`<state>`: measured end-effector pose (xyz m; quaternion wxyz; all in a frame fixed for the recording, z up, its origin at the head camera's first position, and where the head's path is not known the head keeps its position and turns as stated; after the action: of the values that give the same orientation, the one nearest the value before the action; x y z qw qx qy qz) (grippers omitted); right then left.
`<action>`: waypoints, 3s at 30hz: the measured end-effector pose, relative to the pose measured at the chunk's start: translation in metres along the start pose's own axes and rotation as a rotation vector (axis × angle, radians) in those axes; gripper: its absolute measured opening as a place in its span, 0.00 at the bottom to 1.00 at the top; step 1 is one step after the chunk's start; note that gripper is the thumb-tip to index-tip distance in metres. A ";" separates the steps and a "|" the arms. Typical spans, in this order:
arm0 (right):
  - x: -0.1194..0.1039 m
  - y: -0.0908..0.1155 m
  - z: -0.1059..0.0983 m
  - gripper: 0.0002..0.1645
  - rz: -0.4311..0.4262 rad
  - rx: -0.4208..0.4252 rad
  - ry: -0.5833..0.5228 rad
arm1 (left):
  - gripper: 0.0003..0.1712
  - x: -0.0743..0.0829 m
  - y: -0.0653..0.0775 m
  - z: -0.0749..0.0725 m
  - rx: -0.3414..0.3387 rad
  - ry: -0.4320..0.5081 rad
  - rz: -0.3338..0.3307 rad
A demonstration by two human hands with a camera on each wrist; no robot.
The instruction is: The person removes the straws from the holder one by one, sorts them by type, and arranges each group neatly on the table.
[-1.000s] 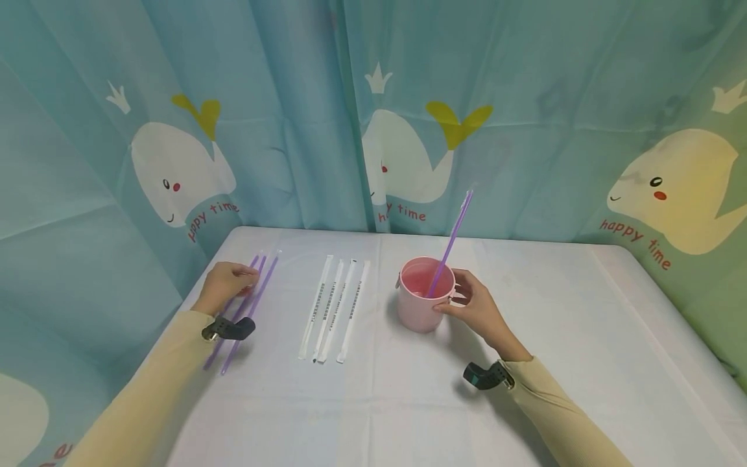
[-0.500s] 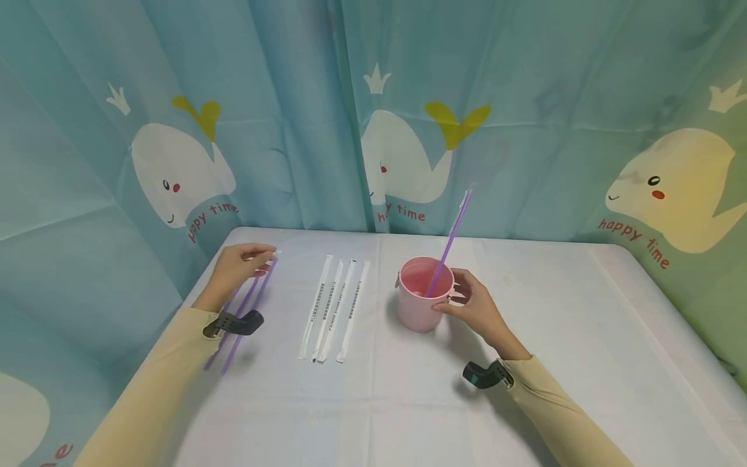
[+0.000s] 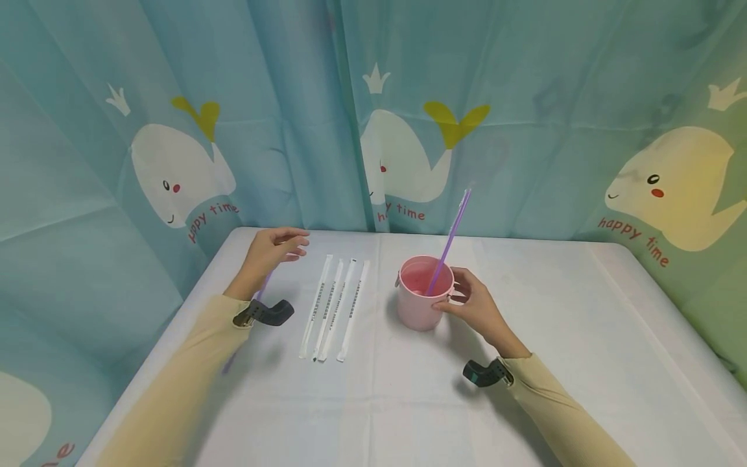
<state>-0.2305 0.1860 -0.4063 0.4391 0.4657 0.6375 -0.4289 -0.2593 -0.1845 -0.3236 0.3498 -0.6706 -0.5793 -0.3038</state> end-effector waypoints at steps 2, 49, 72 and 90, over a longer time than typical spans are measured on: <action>0.000 0.000 0.000 0.45 0.003 -0.001 0.004 | 0.23 0.006 -0.004 0.005 -0.011 0.020 -0.003; 0.003 0.001 0.000 0.44 -0.013 0.010 0.018 | 0.20 0.106 -0.069 0.163 -0.319 0.022 0.133; 0.002 0.000 0.000 0.44 -0.018 -0.008 -0.003 | 0.13 0.105 -0.069 0.188 -0.386 -0.087 0.227; 0.004 0.000 0.000 0.43 -0.015 0.002 0.003 | 0.13 0.101 -0.068 0.183 -0.298 -0.010 0.179</action>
<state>-0.2318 0.1869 -0.4104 0.4344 0.4622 0.6411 -0.4321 -0.3120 0.0290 -0.3379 0.2696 -0.7655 -0.4673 -0.3507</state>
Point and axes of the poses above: each hand's wrist, its own y-axis away from the middle knuckle, its own z-axis out of the palm, x = y × z, the point moved 1 cm from there along -y, towards the middle knuckle, and after that the axes turned 9 degrees about -y, right-handed, at the moved point
